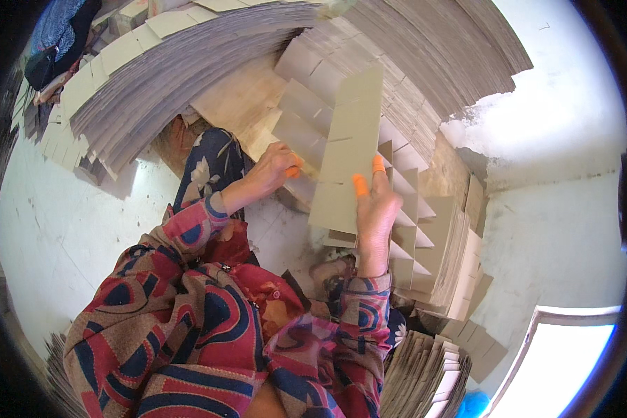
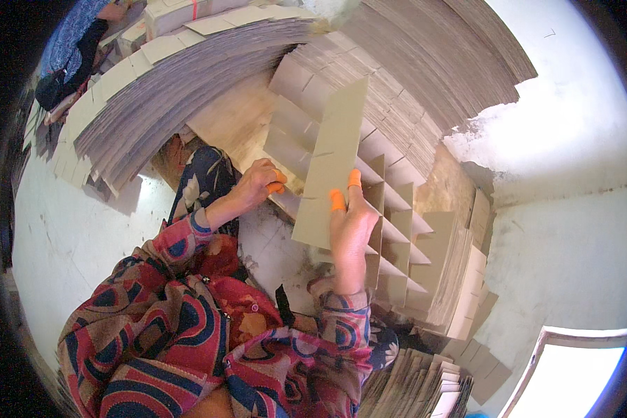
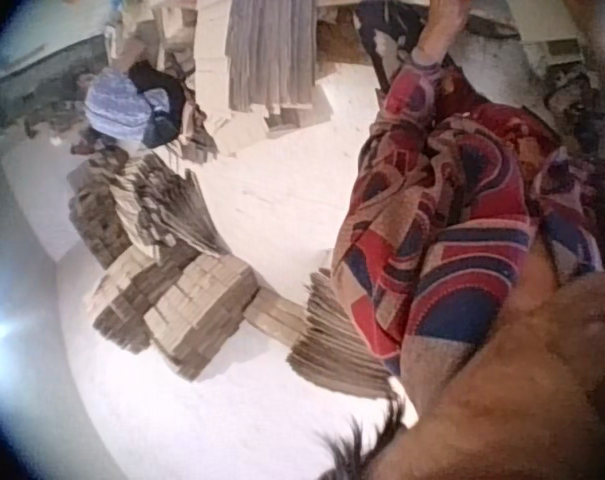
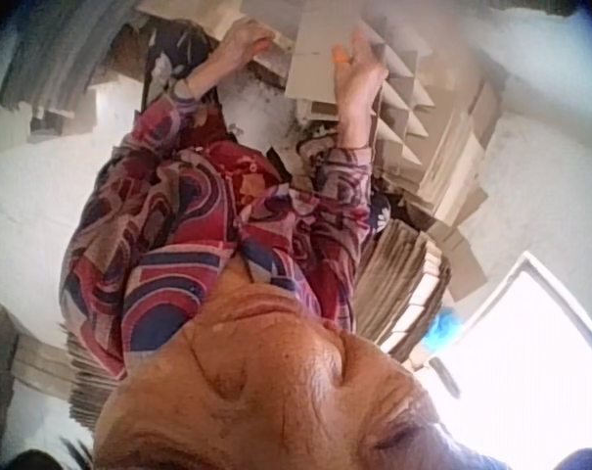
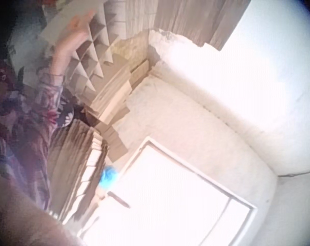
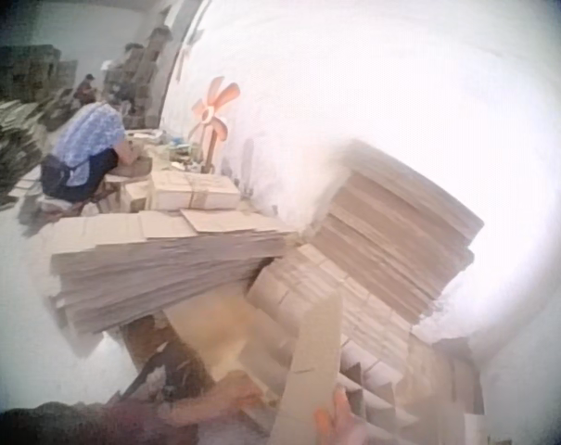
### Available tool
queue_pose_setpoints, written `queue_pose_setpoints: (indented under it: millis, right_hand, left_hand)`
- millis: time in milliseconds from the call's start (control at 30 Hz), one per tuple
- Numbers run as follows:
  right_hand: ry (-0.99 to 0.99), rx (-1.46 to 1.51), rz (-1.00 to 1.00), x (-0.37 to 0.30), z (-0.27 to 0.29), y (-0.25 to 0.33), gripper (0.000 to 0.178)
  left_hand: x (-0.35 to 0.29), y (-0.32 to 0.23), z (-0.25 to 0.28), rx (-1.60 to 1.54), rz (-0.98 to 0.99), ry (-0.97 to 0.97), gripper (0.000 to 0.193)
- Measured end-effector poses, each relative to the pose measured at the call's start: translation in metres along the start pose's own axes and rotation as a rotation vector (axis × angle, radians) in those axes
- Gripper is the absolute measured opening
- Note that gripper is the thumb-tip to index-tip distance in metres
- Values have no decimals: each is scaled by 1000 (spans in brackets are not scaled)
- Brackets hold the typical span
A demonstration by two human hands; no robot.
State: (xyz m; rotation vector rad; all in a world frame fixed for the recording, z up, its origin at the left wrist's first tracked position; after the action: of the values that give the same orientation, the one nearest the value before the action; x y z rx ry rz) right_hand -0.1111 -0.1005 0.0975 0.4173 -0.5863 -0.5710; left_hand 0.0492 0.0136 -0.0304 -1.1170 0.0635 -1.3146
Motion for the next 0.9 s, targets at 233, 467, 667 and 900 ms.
queue_pose_setpoints:
  millis: [233, 467, 667, 900]
  right_hand:
    - [48, -43, 17, 6, -7, 8, 43]
    - [25, -2, 12, 3, -16, 7, 40]
    - [154, -38, -42, -4, -26, 9, 44]
    - [240, 75, 150, 5, -59, -4, 28]
  left_hand:
    - [-1, 5, -2, 23, 21, -19, 16]
    - [3, 3, -3, 31, 33, -24, 21]
    - [3, 4, -5, 9, 49, -26, 20]
    - [6, 2, -2, 5, 18, -37, 18]
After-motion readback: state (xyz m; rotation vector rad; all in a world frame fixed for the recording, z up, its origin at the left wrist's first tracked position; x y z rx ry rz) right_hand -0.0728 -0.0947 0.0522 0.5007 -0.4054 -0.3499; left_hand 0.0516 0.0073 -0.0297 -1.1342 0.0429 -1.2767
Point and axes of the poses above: each hand's wrist, its own x-axis towards the middle knuckle, its own z-axis out of the back of the hand, y = z × x, the point moved 3 cm from there along x, towards the middle knuckle, and after that the axes turned 2 degrees about y, right-handed, at the moved point
